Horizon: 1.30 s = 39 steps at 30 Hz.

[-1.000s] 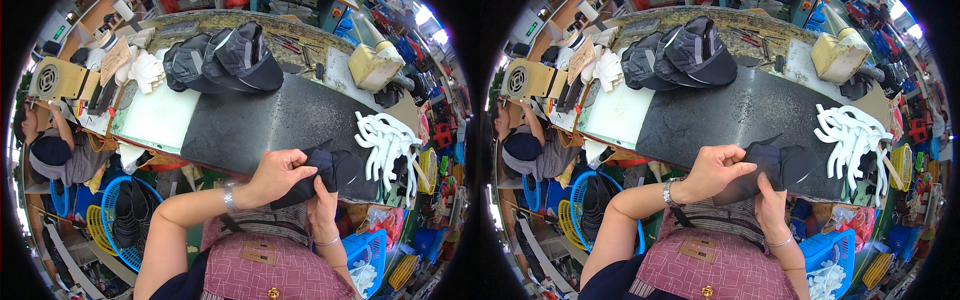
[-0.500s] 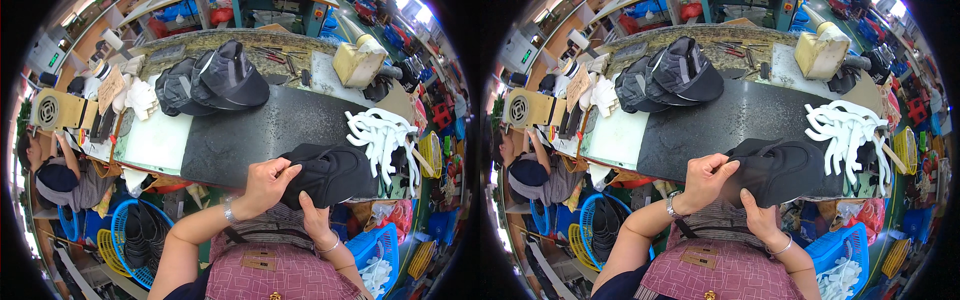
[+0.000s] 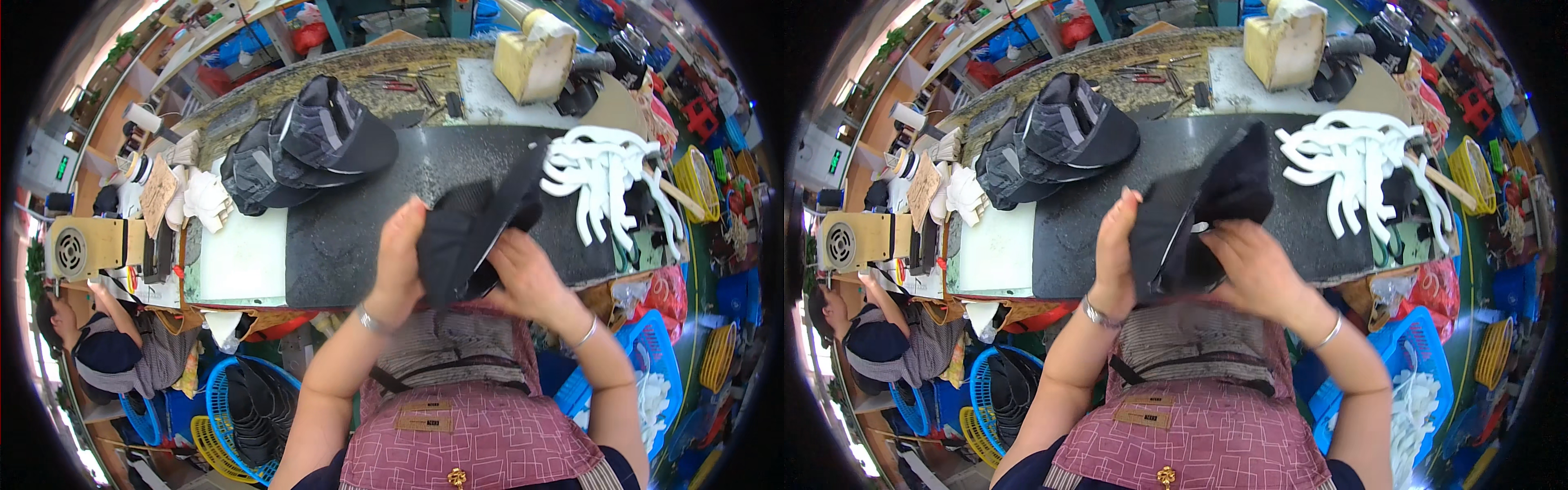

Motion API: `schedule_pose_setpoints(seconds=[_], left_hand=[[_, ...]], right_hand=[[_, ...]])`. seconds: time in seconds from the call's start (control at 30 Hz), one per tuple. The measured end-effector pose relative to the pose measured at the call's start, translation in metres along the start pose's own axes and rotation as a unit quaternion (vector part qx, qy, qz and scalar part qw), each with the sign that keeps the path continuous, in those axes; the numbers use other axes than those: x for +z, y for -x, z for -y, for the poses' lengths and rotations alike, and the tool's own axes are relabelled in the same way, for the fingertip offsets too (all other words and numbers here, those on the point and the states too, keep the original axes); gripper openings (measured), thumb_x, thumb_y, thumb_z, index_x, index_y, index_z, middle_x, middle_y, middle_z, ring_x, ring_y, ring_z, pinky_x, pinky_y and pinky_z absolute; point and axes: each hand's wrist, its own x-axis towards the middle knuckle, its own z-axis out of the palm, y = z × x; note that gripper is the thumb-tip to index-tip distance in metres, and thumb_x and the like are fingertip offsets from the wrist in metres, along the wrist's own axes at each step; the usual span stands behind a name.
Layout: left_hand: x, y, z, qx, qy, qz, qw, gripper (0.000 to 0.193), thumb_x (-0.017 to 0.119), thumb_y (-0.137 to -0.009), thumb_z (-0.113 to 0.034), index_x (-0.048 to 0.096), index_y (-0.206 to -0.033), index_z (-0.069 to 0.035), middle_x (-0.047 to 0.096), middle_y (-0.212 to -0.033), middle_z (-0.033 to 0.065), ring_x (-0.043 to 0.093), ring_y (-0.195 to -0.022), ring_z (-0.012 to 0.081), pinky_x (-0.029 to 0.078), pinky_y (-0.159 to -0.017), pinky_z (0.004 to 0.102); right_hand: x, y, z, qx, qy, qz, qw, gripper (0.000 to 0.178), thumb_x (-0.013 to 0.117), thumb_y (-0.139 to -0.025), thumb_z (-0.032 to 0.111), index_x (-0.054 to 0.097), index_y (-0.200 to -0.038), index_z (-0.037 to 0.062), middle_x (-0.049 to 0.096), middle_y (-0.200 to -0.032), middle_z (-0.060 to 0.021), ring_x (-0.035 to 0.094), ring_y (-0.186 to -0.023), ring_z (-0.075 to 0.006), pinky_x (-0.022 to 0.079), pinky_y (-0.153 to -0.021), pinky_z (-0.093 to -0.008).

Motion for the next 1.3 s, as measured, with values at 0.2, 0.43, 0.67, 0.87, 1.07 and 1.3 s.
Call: schedule_pose_setpoints(seconds=[0.2,0.43,0.67,0.87,1.07,1.3], left_hand=[[-0.078,-0.054,-0.012,0.372,-0.441,-0.153,0.802,0.025,0.050,-0.092,-0.023,0.050,-0.105,-0.002,0.054,-0.106,0.0081,0.052,-0.094,0.0162,0.043,-0.079,0.0298],[-0.007,-0.009,0.017,0.253,-0.668,0.330,0.618,0.057,0.068,-0.074,-0.030,0.049,-0.114,0.004,0.051,-0.113,0.0228,0.052,-0.103,0.0361,0.041,-0.090,0.0401],[-0.049,-0.027,0.030,0.135,-0.717,0.326,0.601,0.041,0.065,-0.076,-0.021,0.058,-0.105,0.006,0.053,-0.104,0.0210,0.055,-0.094,0.0335,0.046,-0.082,0.0369],[-0.053,-0.024,0.057,0.248,-0.728,0.281,0.574,0.021,0.057,-0.078,-0.007,0.058,-0.095,0.005,0.055,-0.096,0.0196,0.054,-0.090,0.0347,0.046,-0.077,0.0383],[-0.054,-0.028,0.059,0.174,-0.689,0.250,0.658,0.018,0.057,-0.075,0.000,0.052,-0.092,0.004,0.053,-0.093,0.0201,0.052,-0.086,0.0371,0.043,-0.075,0.0419],[-0.070,-0.022,0.034,0.287,-0.708,0.440,0.472,0.026,0.060,-0.065,-0.004,0.059,-0.090,0.004,0.054,-0.085,0.0128,0.051,-0.088,0.0279,0.041,-0.080,0.0359]], right_hand=[[-0.010,-0.021,-0.025,-0.157,0.359,0.010,0.920,0.022,0.053,-0.070,0.014,0.062,-0.082,-0.0016,0.059,-0.082,-0.0114,0.055,-0.086,-0.0231,0.042,-0.076,-0.0318],[0.020,-0.007,-0.032,-0.249,0.350,0.184,0.884,0.028,0.055,-0.071,0.022,0.065,-0.086,-0.0005,0.060,-0.078,-0.0082,0.056,-0.076,-0.0207,0.043,-0.069,-0.0318],[0.009,-0.011,-0.034,-0.058,0.125,0.226,0.964,0.035,0.062,-0.075,0.033,0.061,-0.078,-0.0016,0.059,-0.076,-0.0108,0.057,-0.074,-0.0231,0.047,-0.065,-0.0317],[0.029,-0.006,-0.024,-0.017,0.060,0.089,0.994,0.016,0.058,-0.076,0.017,0.057,-0.074,0.0012,0.057,-0.074,-0.0106,0.058,-0.074,-0.0258,0.048,-0.067,-0.0348],[0.021,-0.032,-0.038,0.170,-0.020,0.224,0.959,0.013,0.053,-0.073,0.006,0.061,-0.081,-0.0006,0.059,-0.081,-0.0172,0.059,-0.079,-0.0346,0.048,-0.070,-0.0393],[0.016,-0.005,-0.034,-0.082,0.056,0.252,0.963,0.018,0.054,-0.071,0.008,0.066,-0.083,0.0000,0.056,-0.089,-0.0117,0.056,-0.095,-0.0283,0.043,-0.089,-0.0363]])
